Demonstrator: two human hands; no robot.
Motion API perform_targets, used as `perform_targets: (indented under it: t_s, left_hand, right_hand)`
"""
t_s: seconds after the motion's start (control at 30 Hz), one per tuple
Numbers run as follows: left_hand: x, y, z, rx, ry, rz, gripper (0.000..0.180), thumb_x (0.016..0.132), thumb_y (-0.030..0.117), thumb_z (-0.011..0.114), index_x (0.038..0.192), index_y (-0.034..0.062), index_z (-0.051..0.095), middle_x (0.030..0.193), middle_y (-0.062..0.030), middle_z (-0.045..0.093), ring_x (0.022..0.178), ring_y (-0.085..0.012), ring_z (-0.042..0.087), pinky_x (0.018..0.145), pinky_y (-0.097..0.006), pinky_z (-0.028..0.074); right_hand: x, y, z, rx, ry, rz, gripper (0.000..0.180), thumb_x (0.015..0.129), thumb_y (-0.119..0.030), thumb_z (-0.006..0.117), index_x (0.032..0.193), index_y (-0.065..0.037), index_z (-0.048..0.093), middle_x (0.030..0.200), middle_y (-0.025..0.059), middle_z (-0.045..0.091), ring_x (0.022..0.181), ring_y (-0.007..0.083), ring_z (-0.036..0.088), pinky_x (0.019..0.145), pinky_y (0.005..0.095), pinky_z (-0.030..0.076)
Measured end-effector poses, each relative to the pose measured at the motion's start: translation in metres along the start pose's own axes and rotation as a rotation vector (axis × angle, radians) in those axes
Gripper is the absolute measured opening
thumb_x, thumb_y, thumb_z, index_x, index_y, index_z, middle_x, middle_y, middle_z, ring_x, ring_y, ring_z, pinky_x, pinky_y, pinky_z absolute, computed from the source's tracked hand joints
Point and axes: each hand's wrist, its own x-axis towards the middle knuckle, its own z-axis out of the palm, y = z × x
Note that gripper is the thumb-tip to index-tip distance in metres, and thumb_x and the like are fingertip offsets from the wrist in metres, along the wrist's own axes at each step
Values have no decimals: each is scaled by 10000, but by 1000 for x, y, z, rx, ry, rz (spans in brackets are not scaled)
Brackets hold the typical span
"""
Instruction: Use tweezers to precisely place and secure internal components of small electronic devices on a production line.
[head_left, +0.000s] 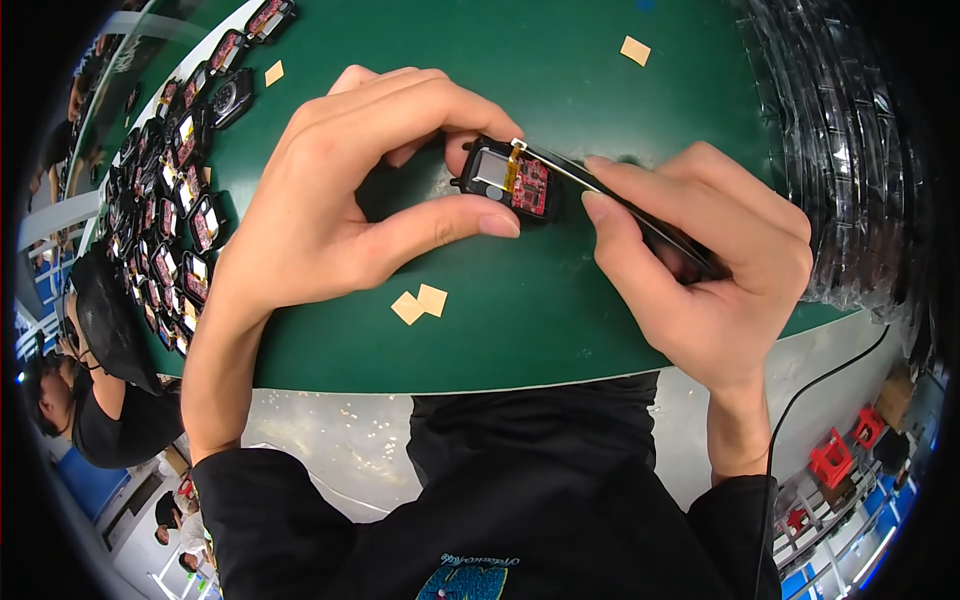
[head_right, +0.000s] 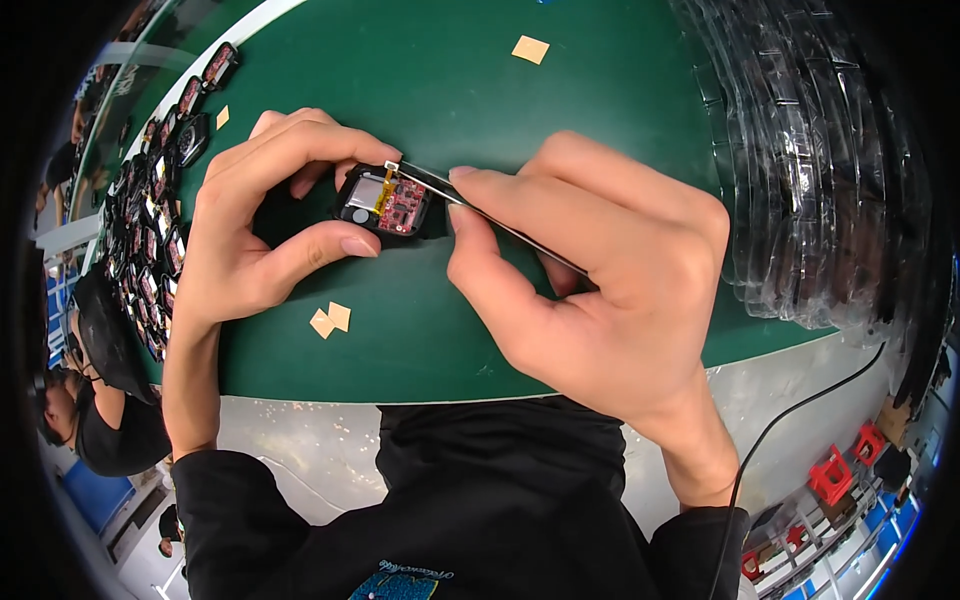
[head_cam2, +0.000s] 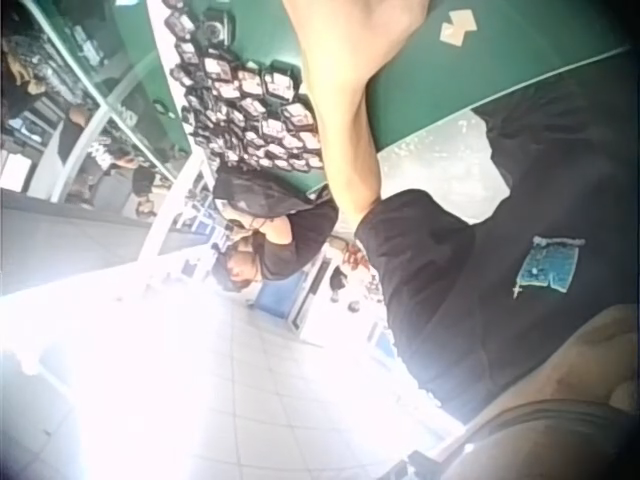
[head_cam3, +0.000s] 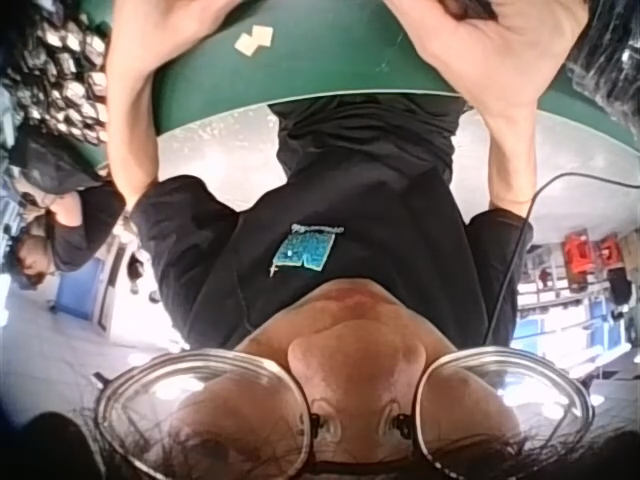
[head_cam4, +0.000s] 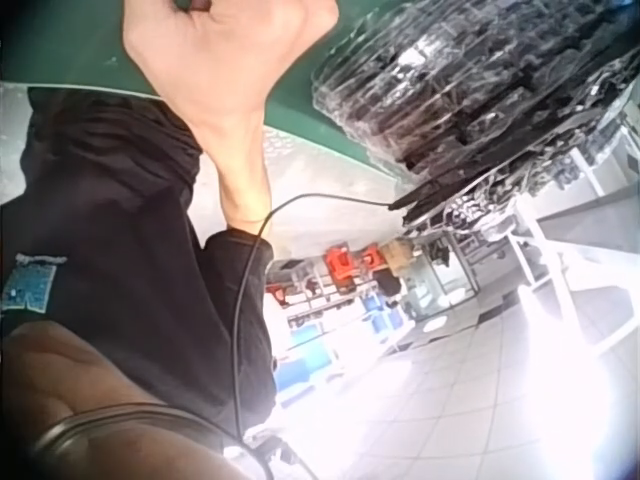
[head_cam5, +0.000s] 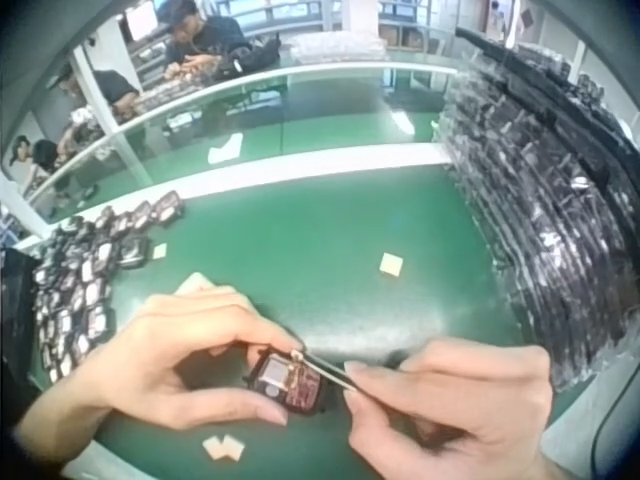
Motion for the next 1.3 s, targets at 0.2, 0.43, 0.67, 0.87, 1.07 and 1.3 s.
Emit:
perform_targets:
  t_s: [0.2,0.43,0.67,0.87,1.07,1.3]
  left_hand:
    - [1,0,6,-73,86,-32,596,696,275,986,1204,26,799,955,-40,723,806,-172,492,760,-320,396]
    - [1,0,2,-3,29,-16,583,690,279,989,1180,20,808,940,-37,729,789,-174,488,757,-323,390]
    - [2,-11,-5,-64,-20,19,632,727,402,967,1202,14,815,942,-38,728,771,-175,461,773,-332,386]
    - [2,-13,-10,-136,-76,19,656,781,477,928,1231,12,818,989,-50,747,786,-168,474,799,-335,383]
    - [2,-13,-9,-102,-82,39,655,777,474,932,1233,17,819,1006,-52,758,794,-169,492,797,-332,382]
    - [3,-10,-7,-120,-63,59,622,756,451,957,1176,14,820,1015,-51,773,801,-171,541,787,-330,385]
  right_hand:
    - [0,1,-1,-66,23,-54,288,806,87,861,1078,-5,877,749,-11,630,553,19,444,508,224,296]
    - [0,2,5,-55,28,-82,297,802,111,863,1077,-2,876,756,-11,636,555,23,454,503,226,305]
    - [1,2,4,47,-25,-11,255,831,116,847,1054,-4,877,742,20,673,624,78,581,557,237,391]
    - [2,0,-2,109,-88,69,205,847,86,844,1036,10,871,736,29,676,625,79,579,561,242,386]
    - [2,0,-4,104,-115,74,203,843,94,829,1026,15,869,733,33,675,621,78,572,556,243,376]
    - [2,-1,-2,106,-132,54,208,835,97,823,1023,17,866,729,35,675,609,84,565,552,247,379]
